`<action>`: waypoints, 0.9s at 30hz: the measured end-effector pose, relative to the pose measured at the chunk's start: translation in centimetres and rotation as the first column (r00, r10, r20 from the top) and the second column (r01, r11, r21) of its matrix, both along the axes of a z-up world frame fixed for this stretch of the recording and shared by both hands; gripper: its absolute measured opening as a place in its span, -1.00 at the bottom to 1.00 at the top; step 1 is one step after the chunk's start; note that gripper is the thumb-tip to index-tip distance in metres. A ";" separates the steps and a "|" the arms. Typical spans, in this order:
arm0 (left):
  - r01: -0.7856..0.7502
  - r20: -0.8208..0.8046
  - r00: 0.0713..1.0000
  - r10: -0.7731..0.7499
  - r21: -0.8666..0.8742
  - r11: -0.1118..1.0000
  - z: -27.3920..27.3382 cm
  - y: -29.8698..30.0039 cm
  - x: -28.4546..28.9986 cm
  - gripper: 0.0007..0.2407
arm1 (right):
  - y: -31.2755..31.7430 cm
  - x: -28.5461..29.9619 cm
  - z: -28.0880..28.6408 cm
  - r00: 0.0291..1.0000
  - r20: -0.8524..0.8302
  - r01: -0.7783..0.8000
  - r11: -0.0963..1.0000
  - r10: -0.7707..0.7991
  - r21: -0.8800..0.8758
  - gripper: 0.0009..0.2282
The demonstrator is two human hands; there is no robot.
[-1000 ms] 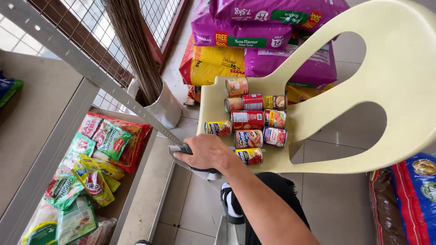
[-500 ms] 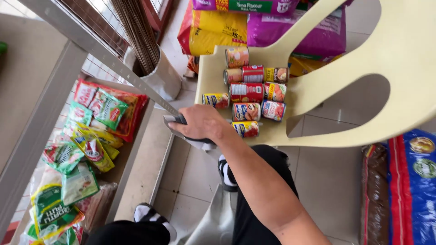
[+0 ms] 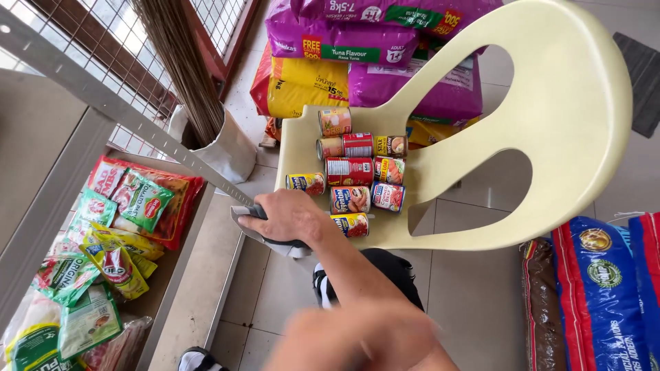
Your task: Wiping down canned food items with a cloth and placing them neatly on a grocery store shelf.
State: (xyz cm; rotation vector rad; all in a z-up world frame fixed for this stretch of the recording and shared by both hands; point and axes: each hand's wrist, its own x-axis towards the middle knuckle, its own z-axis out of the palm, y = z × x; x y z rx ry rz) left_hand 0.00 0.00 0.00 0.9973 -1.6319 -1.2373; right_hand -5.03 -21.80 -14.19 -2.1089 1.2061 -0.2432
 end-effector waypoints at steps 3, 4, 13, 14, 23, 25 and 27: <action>-0.018 -0.009 1.000 0.018 0.008 1.000 -2.6 -7.7 1.6 -0.76 | -0.5 -0.9 0.2 1.000 0.011 -0.013 0.999 0.013 0.029 -0.48; -0.027 -0.003 1.000 0.027 0.014 1.000 -4.7 -8.9 2.8 -0.76 | -0.6 -1.3 0.3 1.000 0.017 -0.022 0.999 0.021 0.034 -0.48; -0.737 0.202 0.667 0.717 0.037 0.675 -28.9 -18.4 10.9 -0.83 | -0.7 -1.6 2.5 0.994 -0.008 0.112 0.993 -0.112 0.042 -0.52; -0.663 0.177 0.722 0.669 -0.099 0.742 -30.9 -18.7 10.7 -0.77 | -0.2 -1.0 2.5 0.995 0.056 0.086 0.996 -0.086 0.011 -0.53; -0.404 0.680 0.588 0.438 -0.221 0.887 -31.3 -26.1 5.0 -0.24 | 4.0 2.6 2.4 0.914 0.338 -0.104 0.936 0.223 -0.337 -0.66; -0.342 0.750 0.581 0.316 -0.128 0.931 -31.2 -27.2 5.5 -0.25 | 3.9 2.7 2.2 0.890 0.393 -0.130 0.956 0.230 -0.264 -0.67; -0.222 0.828 0.528 0.191 -0.082 0.972 -29.2 -28.2 5.6 -0.31 | 3.4 2.7 1.8 0.888 0.406 -0.108 0.955 0.217 -0.275 -0.69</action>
